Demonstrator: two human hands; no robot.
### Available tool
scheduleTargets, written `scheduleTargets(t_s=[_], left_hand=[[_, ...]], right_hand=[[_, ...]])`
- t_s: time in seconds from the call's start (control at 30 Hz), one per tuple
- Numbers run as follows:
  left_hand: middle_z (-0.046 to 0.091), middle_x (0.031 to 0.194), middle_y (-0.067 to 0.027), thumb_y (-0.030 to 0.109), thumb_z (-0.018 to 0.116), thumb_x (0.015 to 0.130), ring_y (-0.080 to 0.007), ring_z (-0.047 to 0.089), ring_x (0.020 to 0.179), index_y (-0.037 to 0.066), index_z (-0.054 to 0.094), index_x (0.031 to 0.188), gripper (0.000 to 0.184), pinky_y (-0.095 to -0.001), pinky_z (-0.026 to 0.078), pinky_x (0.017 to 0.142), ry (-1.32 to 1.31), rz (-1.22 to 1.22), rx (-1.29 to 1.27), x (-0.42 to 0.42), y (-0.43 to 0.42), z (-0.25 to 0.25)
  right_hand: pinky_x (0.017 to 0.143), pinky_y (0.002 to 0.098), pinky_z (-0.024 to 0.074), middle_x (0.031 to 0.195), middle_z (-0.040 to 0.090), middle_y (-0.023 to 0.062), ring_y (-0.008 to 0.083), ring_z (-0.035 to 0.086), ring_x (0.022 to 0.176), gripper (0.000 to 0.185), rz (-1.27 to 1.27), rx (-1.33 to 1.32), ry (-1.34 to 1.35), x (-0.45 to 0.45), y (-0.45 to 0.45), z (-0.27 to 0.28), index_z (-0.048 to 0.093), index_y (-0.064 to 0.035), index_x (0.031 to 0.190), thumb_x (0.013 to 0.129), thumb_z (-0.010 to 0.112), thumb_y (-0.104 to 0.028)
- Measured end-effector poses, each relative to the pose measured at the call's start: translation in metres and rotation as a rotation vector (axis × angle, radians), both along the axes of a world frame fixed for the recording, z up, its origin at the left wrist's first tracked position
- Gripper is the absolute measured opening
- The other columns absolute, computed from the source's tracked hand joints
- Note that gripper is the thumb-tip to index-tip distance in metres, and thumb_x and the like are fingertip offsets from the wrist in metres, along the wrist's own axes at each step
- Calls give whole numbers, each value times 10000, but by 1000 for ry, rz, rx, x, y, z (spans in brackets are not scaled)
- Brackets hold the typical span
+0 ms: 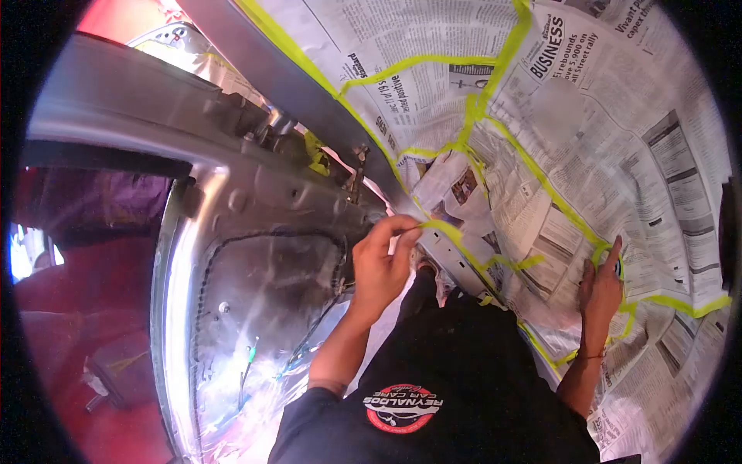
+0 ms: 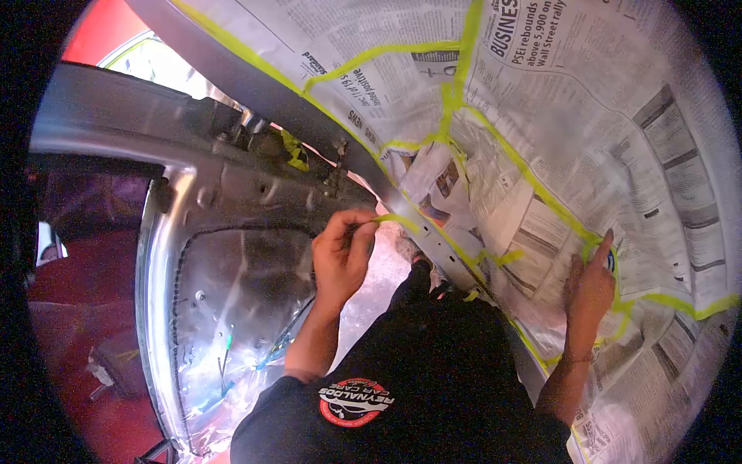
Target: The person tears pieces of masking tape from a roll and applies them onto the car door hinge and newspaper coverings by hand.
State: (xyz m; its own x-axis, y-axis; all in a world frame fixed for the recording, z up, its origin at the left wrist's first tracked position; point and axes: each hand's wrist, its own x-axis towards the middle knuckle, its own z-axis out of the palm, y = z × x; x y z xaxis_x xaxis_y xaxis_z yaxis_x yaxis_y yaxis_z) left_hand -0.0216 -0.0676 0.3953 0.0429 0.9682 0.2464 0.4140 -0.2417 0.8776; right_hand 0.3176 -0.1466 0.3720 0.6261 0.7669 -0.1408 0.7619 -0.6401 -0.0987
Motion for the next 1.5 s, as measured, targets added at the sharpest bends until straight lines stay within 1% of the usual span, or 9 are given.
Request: scheduleTargets(t_s=[0.1, 0.2, 0.33, 0.43, 0.67, 0.83, 1.07, 1.17, 1.5], left_hand=[[671, 894, -56, 21, 606, 906, -109, 604, 786, -24, 606, 959, 70, -245, 488, 739, -8, 99, -110, -21, -10, -5], [687, 843, -78, 28, 636, 884, -103, 636, 758, -8, 615, 956, 83, -241, 497, 702, 67, 140, -70, -25, -18, 4], [687, 858, -122, 39, 655, 862, -202, 673, 767, -4, 623, 937, 92, -294, 512, 709, 283, 141, -57, -27, -18, 16], [679, 872, -148, 55, 678, 838, -270, 675, 792, 1, 630, 919, 109, -328, 515, 719, 318, 208, -97, -32, -18, 25], [675, 986, -164, 42, 700, 802, -275, 668, 927, 20, 656, 960, 165, -348, 512, 755, 596, 264, 172, -48, -26, 19], [391, 1375, -278, 163, 729, 795, -464, 435, 1254, 87, 667, 1074, 296, -517, 402, 1004, 521, 708, 674, -97, -68, -1], [275, 1455, -257, 134, 715, 781, -467, 279, 1345, 165, 685, 998, 222, -597, 200, 1103, 1098, 747, 633, -104, -39, 7], [263, 1460, -256, 159, 729, 766, -475, 249, 1356, 189, 690, 987, 226, -612, 156, 1107, 1100, 762, 611, -102, -34, 6], [226, 1470, -273, 191, 735, 759, -488, 209, 1371, 213, 696, 994, 240, -633, 101, 1106, 1098, 770, 620, -101, -30, 1]], right_hand=[[836, 454, 500, 1156, 589, 295, 393, 614, 1031, 587, 186, 259, -352, 15, -18, -11, 490, -99, 1358, 861, 647, -370], [957, 428, 452, 1309, 533, 221, 364, 557, 1158, 523, 217, 585, -91, -23, 16, 39, 569, -36, 1252, 807, 721, -264], [992, 397, 417, 1207, 595, 192, 334, 548, 1162, 546, 701, 669, 1087, -137, 77, 35, 583, 1, 1202, 732, 782, -194], [757, 390, 497, 947, 653, 161, 293, 652, 852, 394, 881, 525, 1348, -197, 108, 13, 647, -3, 1044, 770, 760, -263], [561, 309, 448, 694, 633, 96, 158, 587, 598, 141, 1093, 569, 1234, -239, 140, -9, 699, -27, 886, 821, 708, -152], [566, 286, 455, 706, 660, 80, 117, 579, 604, 197, 798, 455, 1336, -271, 201, -26, 693, -5, 913, 860, 677, -194], [689, 426, 500, 814, 678, 185, 359, 661, 760, 220, 682, 485, 1283, -355, 247, -61, 705, -48, 883, 854, 631, -253], [609, 314, 479, 707, 669, 119, 160, 611, 613, 236, 668, 430, 1159, -359, 250, -65, 701, -7, 926, 854, 668, -229], [580, 319, 468, 712, 681, 116, 168, 610, 590, 236, 564, 600, 1201, -376, 247, -77, 706, -7, 940, 849, 677, -222]])
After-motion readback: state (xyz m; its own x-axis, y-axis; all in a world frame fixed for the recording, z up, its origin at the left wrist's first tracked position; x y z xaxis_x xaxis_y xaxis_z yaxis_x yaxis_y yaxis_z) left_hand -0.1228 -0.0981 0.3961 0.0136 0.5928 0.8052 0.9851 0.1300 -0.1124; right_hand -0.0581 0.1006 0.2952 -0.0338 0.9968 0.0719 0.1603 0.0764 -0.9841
